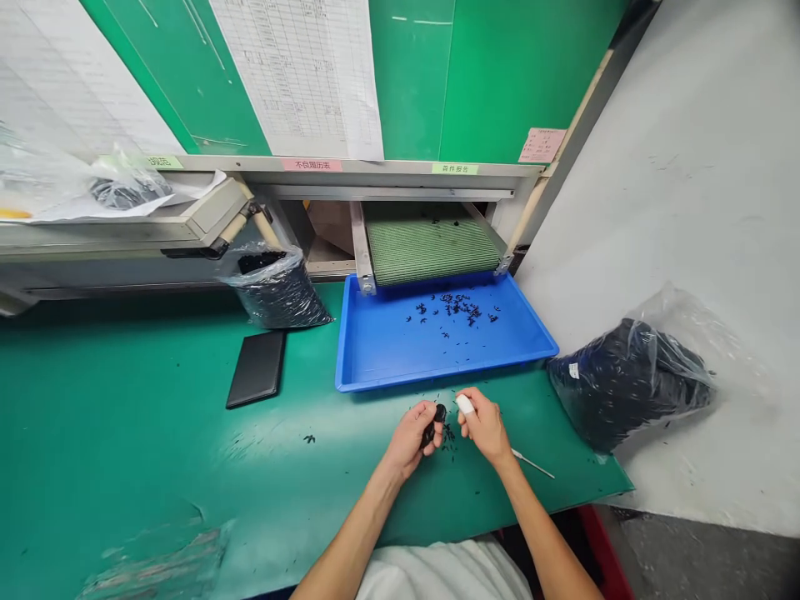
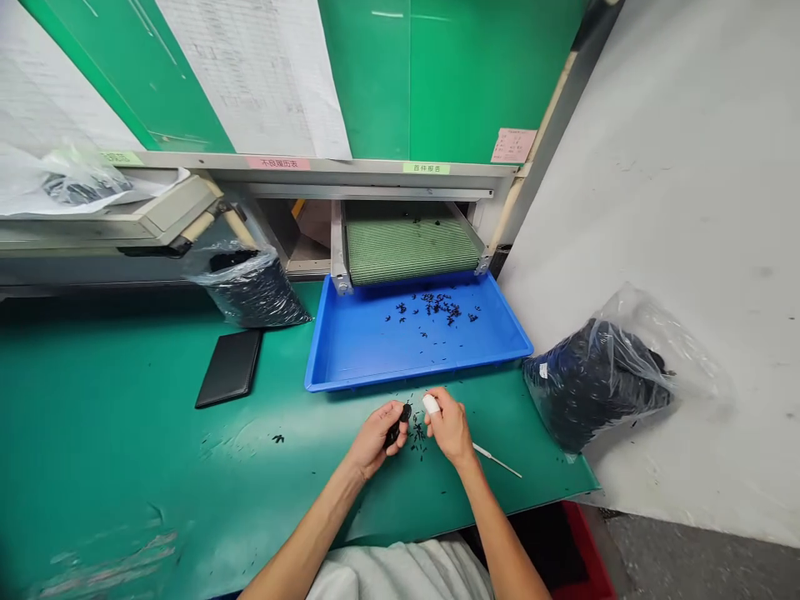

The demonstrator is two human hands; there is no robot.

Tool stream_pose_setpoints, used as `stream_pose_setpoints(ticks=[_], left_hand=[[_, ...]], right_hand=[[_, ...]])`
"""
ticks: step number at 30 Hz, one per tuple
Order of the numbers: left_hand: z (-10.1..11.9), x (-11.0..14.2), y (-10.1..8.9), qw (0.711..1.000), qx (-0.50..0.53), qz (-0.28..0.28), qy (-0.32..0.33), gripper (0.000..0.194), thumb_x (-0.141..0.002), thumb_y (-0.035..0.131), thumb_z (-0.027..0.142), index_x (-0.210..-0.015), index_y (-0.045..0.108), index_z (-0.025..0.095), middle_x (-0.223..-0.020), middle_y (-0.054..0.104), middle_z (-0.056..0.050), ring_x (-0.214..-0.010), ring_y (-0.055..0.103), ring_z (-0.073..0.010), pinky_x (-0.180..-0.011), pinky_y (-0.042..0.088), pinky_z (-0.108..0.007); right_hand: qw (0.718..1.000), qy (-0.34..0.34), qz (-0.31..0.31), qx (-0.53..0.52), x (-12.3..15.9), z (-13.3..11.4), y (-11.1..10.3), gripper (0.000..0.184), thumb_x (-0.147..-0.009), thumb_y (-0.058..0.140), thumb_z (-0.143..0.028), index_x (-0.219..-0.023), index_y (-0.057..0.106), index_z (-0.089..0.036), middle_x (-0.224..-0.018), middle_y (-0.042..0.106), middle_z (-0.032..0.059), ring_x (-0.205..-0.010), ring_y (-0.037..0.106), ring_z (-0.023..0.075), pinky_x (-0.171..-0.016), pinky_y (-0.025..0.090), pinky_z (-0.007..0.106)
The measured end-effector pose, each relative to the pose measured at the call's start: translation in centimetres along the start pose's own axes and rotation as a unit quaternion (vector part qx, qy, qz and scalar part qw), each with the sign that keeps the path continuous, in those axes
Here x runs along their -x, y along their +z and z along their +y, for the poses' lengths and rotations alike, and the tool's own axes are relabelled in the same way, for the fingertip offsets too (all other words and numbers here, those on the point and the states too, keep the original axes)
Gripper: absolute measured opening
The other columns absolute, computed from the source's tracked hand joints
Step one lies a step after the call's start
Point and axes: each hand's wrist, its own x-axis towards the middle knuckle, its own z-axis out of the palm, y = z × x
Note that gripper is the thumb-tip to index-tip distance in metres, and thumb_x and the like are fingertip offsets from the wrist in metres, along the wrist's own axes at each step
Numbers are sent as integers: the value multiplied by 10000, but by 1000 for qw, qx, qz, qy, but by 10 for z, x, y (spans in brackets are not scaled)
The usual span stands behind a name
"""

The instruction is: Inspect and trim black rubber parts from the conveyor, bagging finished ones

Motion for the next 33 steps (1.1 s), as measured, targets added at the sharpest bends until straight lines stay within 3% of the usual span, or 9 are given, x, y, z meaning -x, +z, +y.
stream_pose_setpoints(ticks=[3,8,16,21,24,27,30,33], left_hand=[[-4,-5,-6,997,66,22,-25,321,-733,677,415,-839,501,169,-573,533,54,-417,472,-46,-333,211,-129],[-9,-9,-5,997,65,20,-25,315,-744,678,407,-869,536,156,-566,542,42,-442,484,-52,-337,257,-122],[-15,-12,3,990,122,46,-55,352,-811,578,491,-851,590,141,-653,587,-17,-558,570,-105,-370,390,-156],[-14,-14,1,981,169,41,-91,250,-823,602,375,-819,597,126,-655,592,-13,-516,559,-74,-359,375,-126],[-10,-14,2,964,247,57,-83,184,-852,554,299,-843,611,125,-776,645,-52,-708,653,-128,-569,534,-197],[-8,-15,8,948,313,60,-20,134,-834,550,239,-813,635,139,-866,671,-60,-943,651,-185,-867,520,-326],[-10,-15,17,946,315,59,46,183,-817,558,287,-767,665,148,-877,689,-54,-980,636,-200,-943,469,-360],[-17,-14,25,961,237,76,118,294,-831,526,378,-767,694,145,-906,707,-66,-975,628,-199,-982,426,-357]], right_hand=[[999,-27,-24,39,-1,0,-5,226,-790,419,-224,-911,610,-226,-560,581,-54,-459,524,108,-526,418,238],[996,-53,-48,59,-6,-1,0,320,-759,430,-182,-996,641,-222,-853,684,17,-721,597,151,-685,458,277],[992,-83,-68,72,-6,-7,5,272,-791,431,-161,-900,670,-232,-810,669,10,-761,586,155,-721,432,286],[999,-24,-27,-18,-8,2,2,264,-754,491,-170,-934,670,-240,-786,678,-2,-738,599,165,-733,461,300],[998,10,25,-60,-7,11,6,246,-767,489,-214,-953,652,-215,-918,684,39,-835,619,195,-772,488,334],[991,39,61,-111,2,12,20,246,-828,469,-328,-956,625,-188,-982,677,78,-899,630,219,-792,515,362],[952,72,69,-289,14,5,41,354,-891,402,-453,-1067,577,-201,-1112,648,93,-1018,613,229,-839,522,383],[855,108,80,-501,19,-1,58,426,-879,420,-541,-1139,546,-229,-1228,598,78,-1175,531,230,-945,480,405]])
